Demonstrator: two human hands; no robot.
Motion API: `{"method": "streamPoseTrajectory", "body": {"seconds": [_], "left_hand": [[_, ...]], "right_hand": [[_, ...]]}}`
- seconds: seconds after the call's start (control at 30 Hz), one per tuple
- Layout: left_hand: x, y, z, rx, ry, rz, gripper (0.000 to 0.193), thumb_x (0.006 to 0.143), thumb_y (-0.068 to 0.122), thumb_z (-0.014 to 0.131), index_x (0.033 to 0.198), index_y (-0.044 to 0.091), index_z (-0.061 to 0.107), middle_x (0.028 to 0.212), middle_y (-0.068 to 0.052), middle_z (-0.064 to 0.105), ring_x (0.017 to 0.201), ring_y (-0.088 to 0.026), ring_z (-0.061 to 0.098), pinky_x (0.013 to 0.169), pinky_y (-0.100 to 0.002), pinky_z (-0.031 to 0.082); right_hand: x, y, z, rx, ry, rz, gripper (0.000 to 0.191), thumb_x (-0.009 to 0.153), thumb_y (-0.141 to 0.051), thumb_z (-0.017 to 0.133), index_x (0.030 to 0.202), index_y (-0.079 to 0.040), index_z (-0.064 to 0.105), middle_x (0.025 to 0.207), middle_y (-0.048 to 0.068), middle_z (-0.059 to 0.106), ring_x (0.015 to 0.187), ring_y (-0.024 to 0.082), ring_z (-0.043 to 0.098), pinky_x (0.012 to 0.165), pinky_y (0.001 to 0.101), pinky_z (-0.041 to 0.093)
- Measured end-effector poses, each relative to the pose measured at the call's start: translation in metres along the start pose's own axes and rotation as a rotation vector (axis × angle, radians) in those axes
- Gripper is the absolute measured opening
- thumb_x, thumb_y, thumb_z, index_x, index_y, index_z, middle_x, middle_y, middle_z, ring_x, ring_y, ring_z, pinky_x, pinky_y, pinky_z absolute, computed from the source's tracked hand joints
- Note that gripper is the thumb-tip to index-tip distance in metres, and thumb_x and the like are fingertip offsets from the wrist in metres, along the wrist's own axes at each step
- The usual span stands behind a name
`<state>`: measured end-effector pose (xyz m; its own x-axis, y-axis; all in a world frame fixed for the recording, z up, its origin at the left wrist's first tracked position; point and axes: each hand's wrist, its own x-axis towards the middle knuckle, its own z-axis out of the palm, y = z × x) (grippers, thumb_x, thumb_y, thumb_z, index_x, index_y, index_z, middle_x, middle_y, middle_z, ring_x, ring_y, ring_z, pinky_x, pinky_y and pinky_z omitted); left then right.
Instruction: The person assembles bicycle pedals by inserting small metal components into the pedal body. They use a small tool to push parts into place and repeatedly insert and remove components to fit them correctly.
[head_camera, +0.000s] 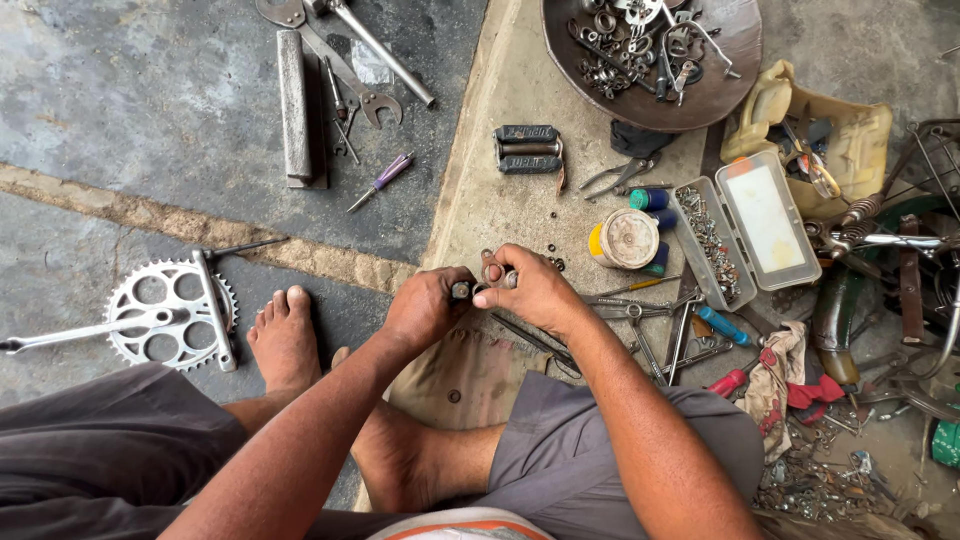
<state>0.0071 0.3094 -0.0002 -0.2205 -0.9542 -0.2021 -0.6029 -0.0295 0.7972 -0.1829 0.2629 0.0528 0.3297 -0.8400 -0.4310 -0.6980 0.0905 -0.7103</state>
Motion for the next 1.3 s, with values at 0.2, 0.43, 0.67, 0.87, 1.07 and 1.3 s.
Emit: {"method": "streamPoseTrajectory", "body": {"seconds": [0.2, 0.43, 0.67, 0.87, 1.07, 1.3], "left_hand": [[0.000, -0.002, 0.000, 0.005, 0.007, 0.017, 0.023, 0.084, 0.029, 0.078, 0.102, 0.015, 0.072, 0.096, -0.007, 0.075, 0.089, -0.032, 0.072, 0.077, -0.044, 0.057], [0.000, -0.003, 0.000, 0.025, -0.013, -0.004, 0.020, 0.086, 0.029, 0.075, 0.102, 0.018, 0.072, 0.097, -0.006, 0.075, 0.090, -0.031, 0.072, 0.078, -0.044, 0.056], [0.000, 0.000, -0.002, 0.022, -0.052, -0.037, 0.019, 0.088, 0.030, 0.074, 0.103, 0.019, 0.071, 0.097, -0.004, 0.076, 0.090, -0.027, 0.074, 0.079, -0.042, 0.058], [-0.001, 0.000, -0.002, 0.039, -0.053, -0.028, 0.020, 0.088, 0.029, 0.074, 0.104, 0.019, 0.071, 0.098, -0.005, 0.074, 0.091, -0.029, 0.072, 0.079, -0.043, 0.057], [-0.001, 0.003, -0.002, 0.061, -0.032, -0.012, 0.020, 0.087, 0.031, 0.075, 0.099, 0.017, 0.070, 0.098, -0.005, 0.073, 0.091, -0.029, 0.072, 0.078, -0.042, 0.057], [0.000, 0.003, -0.002, 0.037, -0.029, -0.040, 0.017, 0.088, 0.030, 0.075, 0.100, 0.017, 0.073, 0.096, -0.008, 0.075, 0.089, -0.032, 0.072, 0.078, -0.045, 0.057]], "right_hand": [[0.005, 0.003, -0.001, -0.038, -0.014, -0.005, 0.040, 0.068, -0.025, 0.091, 0.089, -0.010, 0.061, 0.091, 0.002, 0.071, 0.091, 0.016, 0.066, 0.084, 0.0342, 0.052], [0.006, 0.001, 0.003, 0.012, 0.002, 0.038, 0.037, 0.071, -0.022, 0.090, 0.083, -0.007, 0.059, 0.082, 0.001, 0.066, 0.082, 0.014, 0.060, 0.077, 0.0333, 0.051], [0.009, 0.004, 0.009, 0.225, -0.021, 0.111, 0.034, 0.070, -0.016, 0.091, 0.084, -0.008, 0.062, 0.076, -0.006, 0.058, 0.075, 0.007, 0.051, 0.070, 0.0263, 0.046], [0.009, 0.004, 0.009, 0.086, -0.001, 0.070, 0.034, 0.071, -0.019, 0.091, 0.086, -0.007, 0.064, 0.076, -0.003, 0.062, 0.075, 0.009, 0.054, 0.070, 0.0290, 0.047], [0.003, 0.001, 0.010, -0.085, 0.075, -0.114, 0.036, 0.073, -0.021, 0.089, 0.091, -0.004, 0.063, 0.082, 0.005, 0.067, 0.077, 0.018, 0.063, 0.073, 0.0359, 0.052], [0.004, 0.005, 0.014, -0.030, 0.091, -0.078, 0.034, 0.073, -0.018, 0.089, 0.085, -0.005, 0.060, 0.078, 0.001, 0.065, 0.075, 0.014, 0.060, 0.071, 0.0334, 0.050]]}}
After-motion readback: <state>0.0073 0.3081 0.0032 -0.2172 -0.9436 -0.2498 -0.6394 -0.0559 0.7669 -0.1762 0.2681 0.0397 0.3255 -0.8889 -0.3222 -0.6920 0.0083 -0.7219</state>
